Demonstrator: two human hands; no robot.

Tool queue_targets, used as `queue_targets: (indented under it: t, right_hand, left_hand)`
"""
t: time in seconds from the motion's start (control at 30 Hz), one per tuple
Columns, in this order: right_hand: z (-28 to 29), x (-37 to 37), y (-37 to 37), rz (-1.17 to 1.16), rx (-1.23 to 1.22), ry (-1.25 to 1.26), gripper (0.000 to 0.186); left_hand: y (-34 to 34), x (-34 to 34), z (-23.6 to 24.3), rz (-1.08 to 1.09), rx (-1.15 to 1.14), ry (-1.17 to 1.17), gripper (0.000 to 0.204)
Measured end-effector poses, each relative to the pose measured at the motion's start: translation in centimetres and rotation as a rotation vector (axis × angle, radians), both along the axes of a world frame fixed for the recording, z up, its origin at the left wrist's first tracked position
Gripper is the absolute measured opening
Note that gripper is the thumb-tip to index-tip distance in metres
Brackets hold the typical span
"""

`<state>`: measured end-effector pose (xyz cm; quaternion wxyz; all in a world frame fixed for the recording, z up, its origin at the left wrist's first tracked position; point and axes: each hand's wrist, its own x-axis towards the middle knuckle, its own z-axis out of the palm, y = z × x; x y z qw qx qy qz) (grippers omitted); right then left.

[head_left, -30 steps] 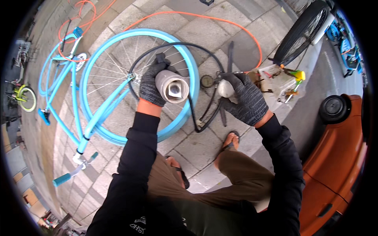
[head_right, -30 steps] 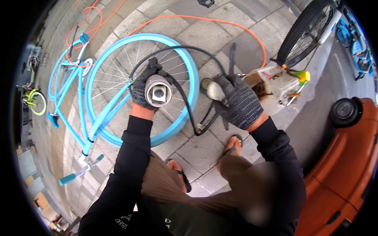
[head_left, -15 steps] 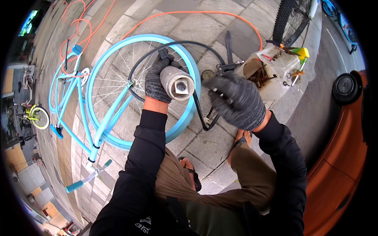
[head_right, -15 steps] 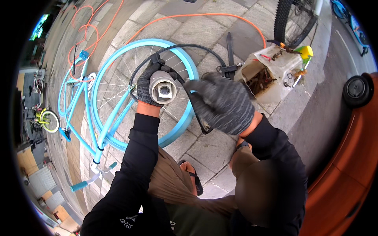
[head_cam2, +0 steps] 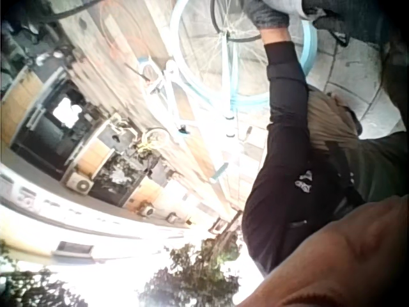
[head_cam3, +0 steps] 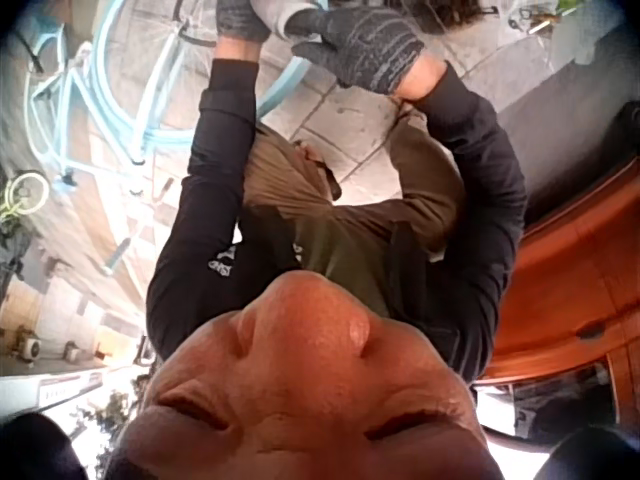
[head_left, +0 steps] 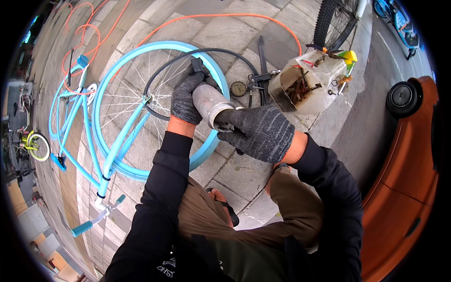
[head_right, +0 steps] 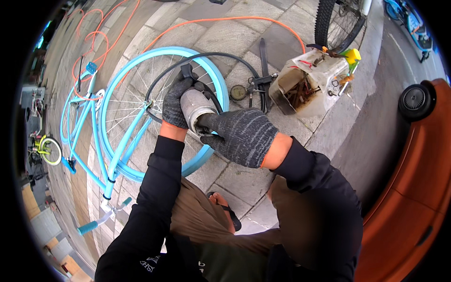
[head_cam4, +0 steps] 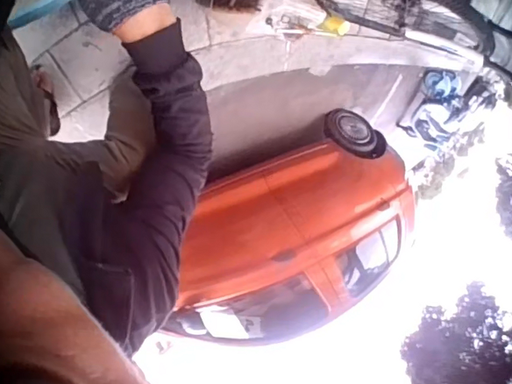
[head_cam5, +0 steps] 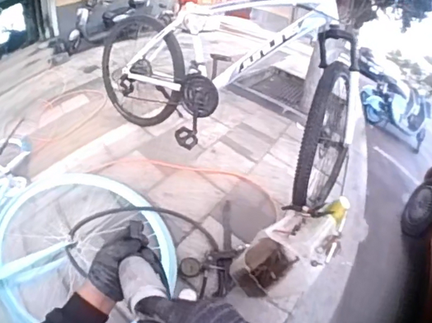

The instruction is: The person sits on the sidewalk and applies glue to a bicycle inner tube using a small tube. They then attach a valve stem to the tube and inspect the tube for damage.

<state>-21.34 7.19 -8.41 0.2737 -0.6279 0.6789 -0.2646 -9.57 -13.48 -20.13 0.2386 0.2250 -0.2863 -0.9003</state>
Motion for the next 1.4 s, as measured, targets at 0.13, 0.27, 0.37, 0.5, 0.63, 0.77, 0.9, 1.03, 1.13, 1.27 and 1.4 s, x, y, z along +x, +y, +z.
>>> queue_targets:
  t: [0.13, 0.27, 0.37, 0.5, 0.63, 0.77, 0.9, 1.03, 1.13, 1.27, 1.4]
  right_hand:
    - [-1.0, -0.3, -0.2, 0.018, -0.153, -0.034, 0.029]
    - [-1.0, -0.8, 0.1, -0.11, -0.259, -0.169, 0.025]
    - [-0.7, -2.1, 0.7, -0.376, -0.166, -0.429, 0.022]
    - [-0.2, -3.5, 0.5, -0.538, -0.061, -0.756, 0.026]
    - [-1.5, -4.8, 0.9, -0.496, -0.129, -0.74, 0.026]
    - [-0.7, -6.0, 1.3, -0.494, -0.187, -0.579, 0.026]
    - [-1.1, -7.3, 0.6, -0.56, -0.225, -0.752, 0.021]
    - [-0.8, -6.7, -0.5, -0.607, -0.131, -0.842, 0.019]
    - [-3.6, -6.2, -1.4, -0.548, -0.237, -0.434, 0.019]
    - [-4.1, -5.1, -2.3, -0.417, -0.293, -0.165, 0.02]
    - [-2.3, -4.6, -3.1, -0.314, -0.175, -0.168, 0.022]
  left_hand:
    - [-0.5, 0.7, -0.4, 0.0, 0.006, 0.023, 0.026]
    - [-1.1, 0.6, -1.6, 0.029, 0.073, 0.038, 0.021]
    - [-1.0, 0.5, -2.2, 0.046, 0.12, -0.047, 0.021]
    - [-0.4, 0.4, -2.3, -0.013, 0.123, -0.054, 0.019]
    - [1.2, -0.3, -2.4, 0.014, 0.098, -0.226, 0.022]
    - [2.2, -1.0, -1.1, 0.034, -0.089, -0.342, 0.013]
    - [3.1, -0.8, 0.7, 0.043, -0.155, -0.343, 0.02]
    - [3.2, 0.5, 0.1, -0.049, -0.392, -0.213, 0.011]
    - [3.4, 0.4, 0.3, -0.073, -0.472, -0.302, 0.019]
    - [4.1, 0.6, 2.9, -0.126, -0.465, -0.307, 0.03]
    - [4.8, 0.5, 5.0, -0.179, -0.669, -0.395, 0.028]
